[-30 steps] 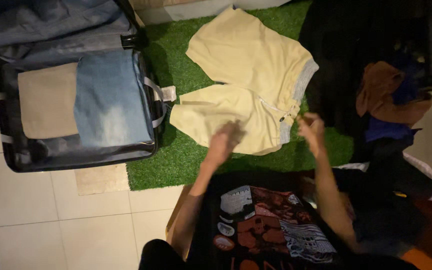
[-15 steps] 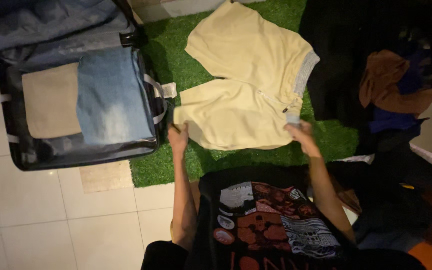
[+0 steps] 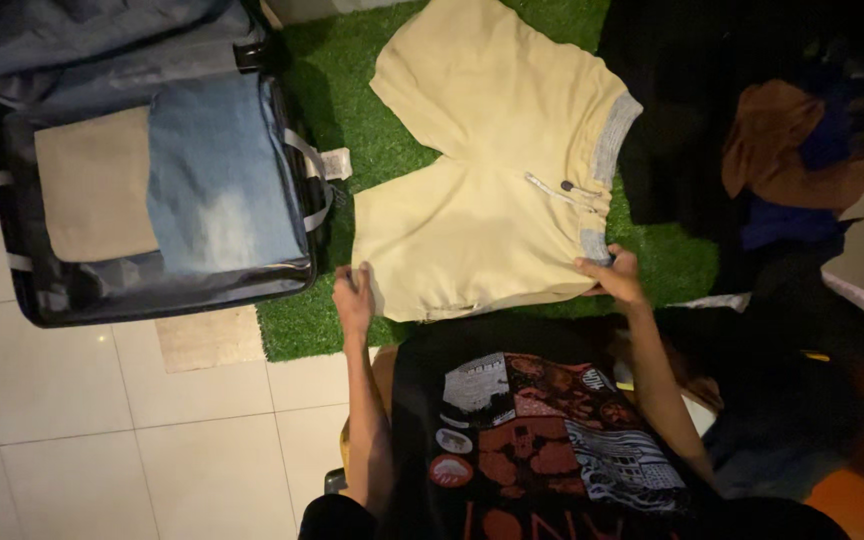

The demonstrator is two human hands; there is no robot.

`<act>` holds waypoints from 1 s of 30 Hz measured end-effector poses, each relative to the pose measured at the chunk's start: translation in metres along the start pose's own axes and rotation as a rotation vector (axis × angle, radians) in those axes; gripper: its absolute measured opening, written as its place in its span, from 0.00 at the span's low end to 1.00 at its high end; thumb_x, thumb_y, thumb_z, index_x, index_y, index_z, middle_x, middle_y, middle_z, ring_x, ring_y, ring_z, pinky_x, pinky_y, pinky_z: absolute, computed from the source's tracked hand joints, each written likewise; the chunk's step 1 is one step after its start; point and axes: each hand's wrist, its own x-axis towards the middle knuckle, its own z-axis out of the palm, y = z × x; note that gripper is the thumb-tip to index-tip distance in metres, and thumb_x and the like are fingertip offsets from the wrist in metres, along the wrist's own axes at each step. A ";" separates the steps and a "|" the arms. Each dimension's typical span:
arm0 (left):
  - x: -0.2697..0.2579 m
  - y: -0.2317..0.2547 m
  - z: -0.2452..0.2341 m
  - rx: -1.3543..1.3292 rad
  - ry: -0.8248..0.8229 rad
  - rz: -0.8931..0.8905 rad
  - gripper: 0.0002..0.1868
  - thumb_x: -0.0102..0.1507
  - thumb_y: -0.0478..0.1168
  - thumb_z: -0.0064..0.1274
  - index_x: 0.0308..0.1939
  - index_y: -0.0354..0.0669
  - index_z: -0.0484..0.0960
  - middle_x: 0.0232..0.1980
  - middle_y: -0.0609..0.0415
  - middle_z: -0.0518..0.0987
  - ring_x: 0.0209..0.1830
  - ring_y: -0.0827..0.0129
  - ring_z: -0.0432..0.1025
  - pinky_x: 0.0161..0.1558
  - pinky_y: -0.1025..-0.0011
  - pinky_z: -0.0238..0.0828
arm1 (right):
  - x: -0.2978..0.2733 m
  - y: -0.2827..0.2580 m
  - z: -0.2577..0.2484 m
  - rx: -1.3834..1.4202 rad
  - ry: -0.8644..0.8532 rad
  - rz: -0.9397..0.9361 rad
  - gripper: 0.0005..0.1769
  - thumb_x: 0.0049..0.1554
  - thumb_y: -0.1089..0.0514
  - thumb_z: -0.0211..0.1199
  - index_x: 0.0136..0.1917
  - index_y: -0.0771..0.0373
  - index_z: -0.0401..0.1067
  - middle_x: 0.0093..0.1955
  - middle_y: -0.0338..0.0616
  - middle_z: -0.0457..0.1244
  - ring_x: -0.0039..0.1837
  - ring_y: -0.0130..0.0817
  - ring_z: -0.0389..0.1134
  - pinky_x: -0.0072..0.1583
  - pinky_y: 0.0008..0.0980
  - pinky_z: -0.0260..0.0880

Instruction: The person folds a shirt and a pair of jeans, places them into a suitcase, then spreads out a pair of shorts and folds them.

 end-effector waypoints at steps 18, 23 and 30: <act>-0.026 0.052 -0.024 0.443 0.118 0.333 0.25 0.62 0.42 0.60 0.58 0.32 0.75 0.56 0.38 0.78 0.54 0.45 0.74 0.52 0.54 0.75 | -0.053 -0.042 0.022 -0.842 0.537 -0.656 0.29 0.50 0.59 0.74 0.62 0.70 0.68 0.55 0.63 0.61 0.59 0.55 0.62 0.60 0.56 0.63; 0.036 0.090 0.032 0.311 0.009 0.402 0.18 0.70 0.39 0.51 0.63 0.38 0.75 0.63 0.40 0.75 0.60 0.47 0.71 0.60 0.52 0.69 | -0.058 -0.078 0.069 -0.584 0.178 -0.775 0.15 0.66 0.70 0.51 0.64 0.61 0.66 0.67 0.56 0.59 0.70 0.50 0.61 0.70 0.47 0.66; 0.129 0.088 0.082 0.739 -0.231 0.265 0.14 0.76 0.44 0.39 0.60 0.45 0.74 0.65 0.46 0.73 0.71 0.51 0.66 0.71 0.48 0.60 | -0.054 -0.085 0.100 -0.863 0.042 -0.899 0.29 0.58 0.61 0.61 0.72 0.68 0.63 0.76 0.60 0.52 0.77 0.59 0.49 0.71 0.58 0.53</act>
